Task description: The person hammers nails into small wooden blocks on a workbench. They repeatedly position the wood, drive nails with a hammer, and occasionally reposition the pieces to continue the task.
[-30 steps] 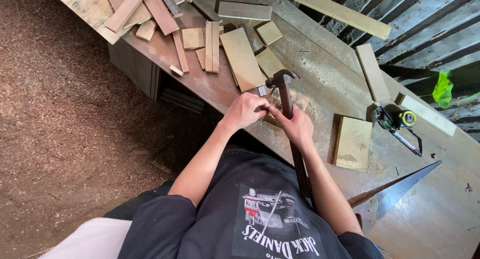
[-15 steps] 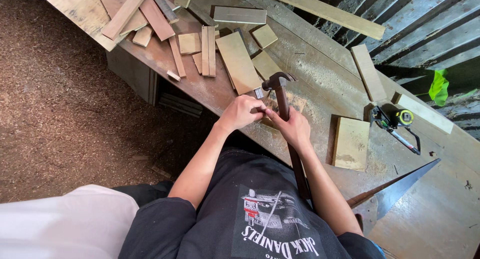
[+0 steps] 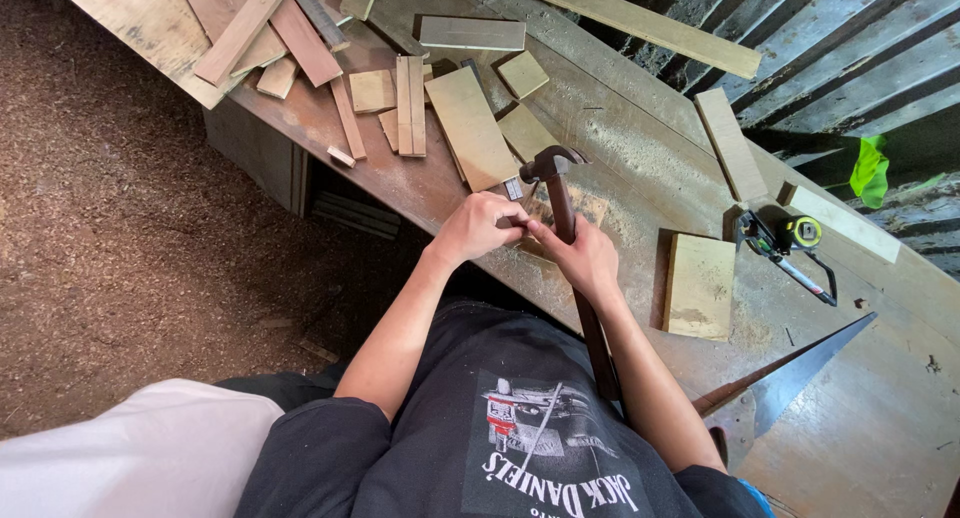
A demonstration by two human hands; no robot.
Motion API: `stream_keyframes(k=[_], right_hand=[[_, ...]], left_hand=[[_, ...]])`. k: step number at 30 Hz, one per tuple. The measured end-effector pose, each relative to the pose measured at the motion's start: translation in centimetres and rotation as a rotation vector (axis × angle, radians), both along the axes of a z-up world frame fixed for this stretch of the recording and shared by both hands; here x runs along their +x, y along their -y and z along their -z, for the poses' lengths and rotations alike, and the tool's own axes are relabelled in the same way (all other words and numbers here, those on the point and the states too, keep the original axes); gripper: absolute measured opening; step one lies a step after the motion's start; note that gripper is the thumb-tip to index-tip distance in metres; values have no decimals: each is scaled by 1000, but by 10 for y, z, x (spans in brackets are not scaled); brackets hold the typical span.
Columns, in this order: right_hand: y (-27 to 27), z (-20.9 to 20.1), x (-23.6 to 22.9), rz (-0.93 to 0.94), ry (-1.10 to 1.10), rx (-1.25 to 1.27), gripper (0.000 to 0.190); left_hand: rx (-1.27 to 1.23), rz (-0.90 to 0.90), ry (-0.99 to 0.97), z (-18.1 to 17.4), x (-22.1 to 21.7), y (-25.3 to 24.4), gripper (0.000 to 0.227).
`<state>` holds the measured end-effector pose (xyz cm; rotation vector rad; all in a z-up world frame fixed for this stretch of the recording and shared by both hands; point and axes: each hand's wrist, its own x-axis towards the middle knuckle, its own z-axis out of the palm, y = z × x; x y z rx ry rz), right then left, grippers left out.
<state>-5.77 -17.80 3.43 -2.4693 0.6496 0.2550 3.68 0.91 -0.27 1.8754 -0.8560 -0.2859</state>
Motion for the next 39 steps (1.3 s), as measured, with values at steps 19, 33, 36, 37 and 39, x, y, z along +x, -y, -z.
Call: stream_keyframes(k=[19,33,36,37,39], right_hand=[[0,0,2,-14,-33,-13,71],[4,6,4,-65,-55,-11,72],[5,8,4,-106,-21,-58,74],[6,8,4,-103,0,-35,71],[9,9,2,-97,37,11,66]], left_hand=[[-65,35,-52,0,2,-4,16],[-21,9,-99,1,0,-5,19],[-34,23,-69,1,3,-4,19],[-39,29,-49,2,3,-5,19],[-49,42,-14,4,4,-5,19]])
